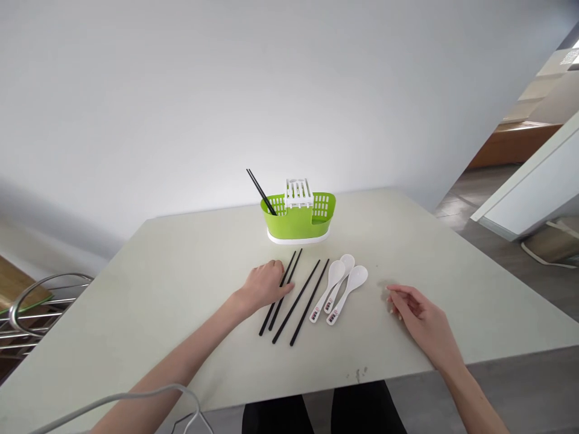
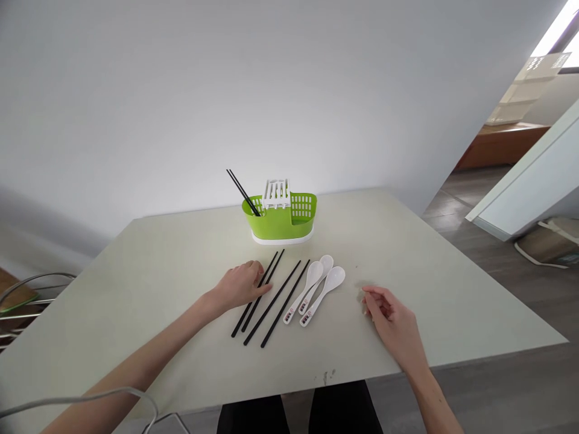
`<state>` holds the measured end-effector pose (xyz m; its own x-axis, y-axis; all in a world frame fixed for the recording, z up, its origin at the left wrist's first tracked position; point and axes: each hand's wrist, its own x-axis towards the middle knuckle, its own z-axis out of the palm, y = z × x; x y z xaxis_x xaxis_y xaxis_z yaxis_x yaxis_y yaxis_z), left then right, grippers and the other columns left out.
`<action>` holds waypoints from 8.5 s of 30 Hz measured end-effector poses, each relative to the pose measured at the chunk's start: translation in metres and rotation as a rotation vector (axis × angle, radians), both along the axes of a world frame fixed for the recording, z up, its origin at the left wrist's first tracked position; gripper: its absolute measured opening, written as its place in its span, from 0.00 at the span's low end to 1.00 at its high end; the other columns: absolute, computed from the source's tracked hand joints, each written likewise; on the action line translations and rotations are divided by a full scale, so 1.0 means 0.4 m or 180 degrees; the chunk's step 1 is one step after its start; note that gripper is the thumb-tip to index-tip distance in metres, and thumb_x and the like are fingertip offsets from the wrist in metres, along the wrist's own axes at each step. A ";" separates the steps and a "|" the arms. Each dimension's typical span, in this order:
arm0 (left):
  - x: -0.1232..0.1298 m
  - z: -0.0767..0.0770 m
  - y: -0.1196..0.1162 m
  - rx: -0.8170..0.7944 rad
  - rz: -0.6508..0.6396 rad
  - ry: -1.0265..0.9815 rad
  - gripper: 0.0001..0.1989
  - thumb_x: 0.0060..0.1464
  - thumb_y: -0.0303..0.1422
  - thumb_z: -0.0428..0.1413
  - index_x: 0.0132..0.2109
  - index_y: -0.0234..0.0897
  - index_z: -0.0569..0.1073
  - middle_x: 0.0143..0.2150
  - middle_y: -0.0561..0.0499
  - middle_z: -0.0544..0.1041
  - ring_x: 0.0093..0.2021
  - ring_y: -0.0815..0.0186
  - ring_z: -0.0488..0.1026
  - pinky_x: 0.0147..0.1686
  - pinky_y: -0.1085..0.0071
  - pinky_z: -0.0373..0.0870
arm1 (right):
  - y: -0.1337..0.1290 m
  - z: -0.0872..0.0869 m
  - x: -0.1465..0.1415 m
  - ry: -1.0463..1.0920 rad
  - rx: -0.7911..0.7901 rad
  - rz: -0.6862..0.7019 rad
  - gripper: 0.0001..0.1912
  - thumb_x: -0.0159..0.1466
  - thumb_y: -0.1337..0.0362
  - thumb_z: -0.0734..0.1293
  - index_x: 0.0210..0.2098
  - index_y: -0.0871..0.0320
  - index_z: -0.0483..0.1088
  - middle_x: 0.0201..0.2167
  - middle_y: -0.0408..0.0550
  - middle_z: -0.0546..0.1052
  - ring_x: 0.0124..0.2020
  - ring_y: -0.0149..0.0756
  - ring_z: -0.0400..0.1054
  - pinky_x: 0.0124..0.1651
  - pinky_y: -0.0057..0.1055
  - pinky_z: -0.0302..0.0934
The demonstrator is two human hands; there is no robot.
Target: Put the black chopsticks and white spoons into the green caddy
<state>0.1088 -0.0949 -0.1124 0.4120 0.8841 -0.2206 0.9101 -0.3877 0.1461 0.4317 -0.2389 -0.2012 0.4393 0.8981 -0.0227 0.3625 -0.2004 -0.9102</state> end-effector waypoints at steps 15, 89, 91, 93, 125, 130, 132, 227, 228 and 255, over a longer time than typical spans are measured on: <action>-0.007 0.046 -0.010 0.0345 -0.0274 0.1124 0.13 0.56 0.18 0.52 0.38 0.31 0.81 0.35 0.34 0.81 0.39 0.49 0.80 0.36 0.62 0.63 | -0.002 0.005 -0.005 0.0038 0.0036 0.0003 0.24 0.66 0.43 0.66 0.47 0.55 0.76 0.33 0.50 0.81 0.31 0.37 0.73 0.35 0.31 0.68; -0.049 -0.022 -0.223 -0.1532 0.2207 -0.4869 0.21 0.51 0.50 0.70 0.42 0.37 0.86 0.50 0.42 0.85 0.44 0.62 0.81 0.49 0.68 0.78 | -0.107 0.107 -0.312 0.2002 -0.0901 0.2213 0.36 0.72 0.37 0.61 0.64 0.59 0.72 0.24 0.35 0.47 0.24 0.28 0.40 0.26 0.30 0.38; -0.048 -0.020 -0.223 -0.1486 0.2192 -0.4838 0.20 0.52 0.49 0.70 0.41 0.37 0.86 0.49 0.42 0.85 0.43 0.62 0.81 0.48 0.68 0.78 | -0.106 0.103 -0.313 0.2051 -0.0899 0.2174 0.35 0.72 0.37 0.61 0.63 0.58 0.73 0.24 0.36 0.48 0.24 0.28 0.41 0.26 0.30 0.38; -0.046 -0.019 -0.223 -0.1422 0.2206 -0.4859 0.20 0.52 0.49 0.70 0.41 0.37 0.86 0.48 0.42 0.85 0.43 0.63 0.81 0.48 0.69 0.78 | -0.106 0.104 -0.315 0.2105 -0.0884 0.2150 0.35 0.72 0.37 0.62 0.62 0.58 0.74 0.24 0.36 0.50 0.24 0.28 0.42 0.27 0.30 0.39; -0.100 0.266 0.377 0.1410 0.2089 -0.5057 0.09 0.57 0.34 0.67 0.38 0.30 0.81 0.41 0.41 0.84 0.38 0.64 0.82 0.46 0.66 0.83 | -0.036 -0.022 -0.034 0.0593 0.0043 0.1174 0.25 0.71 0.42 0.64 0.53 0.55 0.73 0.25 0.39 0.63 0.26 0.33 0.58 0.30 0.30 0.56; -0.069 0.211 0.408 0.1483 0.2117 -0.4688 0.09 0.55 0.33 0.66 0.37 0.30 0.82 0.39 0.41 0.84 0.34 0.64 0.82 0.43 0.64 0.84 | -0.036 -0.028 -0.030 0.0617 0.0002 0.1178 0.24 0.72 0.43 0.64 0.55 0.55 0.73 0.25 0.39 0.63 0.27 0.33 0.58 0.30 0.30 0.56; -0.058 0.194 0.413 0.1505 0.2021 -0.4540 0.10 0.55 0.34 0.66 0.37 0.29 0.82 0.38 0.42 0.84 0.34 0.63 0.83 0.42 0.64 0.84 | -0.036 -0.031 -0.029 0.0589 -0.0019 0.1170 0.25 0.71 0.43 0.64 0.55 0.55 0.74 0.25 0.39 0.63 0.27 0.33 0.58 0.30 0.30 0.57; 0.013 -0.066 -0.037 -0.1580 0.1452 -0.4718 0.22 0.45 0.51 0.71 0.38 0.38 0.82 0.43 0.46 0.84 0.38 0.60 0.83 0.49 0.60 0.80 | -0.041 0.028 -0.193 0.0347 0.0375 0.1305 0.21 0.74 0.47 0.62 0.47 0.56 0.77 0.25 0.41 0.67 0.26 0.33 0.61 0.31 0.28 0.58; 0.014 -0.080 -0.037 -0.1611 0.1513 -0.4777 0.22 0.45 0.51 0.71 0.39 0.38 0.82 0.43 0.45 0.84 0.38 0.60 0.84 0.48 0.62 0.80 | -0.044 0.032 -0.213 0.0299 0.0428 0.1415 0.20 0.74 0.48 0.61 0.47 0.55 0.77 0.26 0.42 0.69 0.27 0.33 0.62 0.32 0.28 0.59; 0.026 -0.099 -0.087 -0.2214 0.2150 -0.5597 0.21 0.42 0.41 0.77 0.39 0.32 0.84 0.38 0.48 0.84 0.35 0.65 0.83 0.32 0.75 0.80 | -0.046 0.032 -0.355 0.1019 -0.0008 0.2000 0.26 0.79 0.46 0.52 0.51 0.58 0.71 0.27 0.42 0.75 0.27 0.33 0.67 0.35 0.29 0.61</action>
<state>0.1192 -0.1295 -0.1520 0.2198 0.9174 -0.3317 -0.4191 0.3958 0.8171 0.2896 -0.2574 -0.1883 -0.1910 0.9793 -0.0667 0.1247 -0.0432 -0.9912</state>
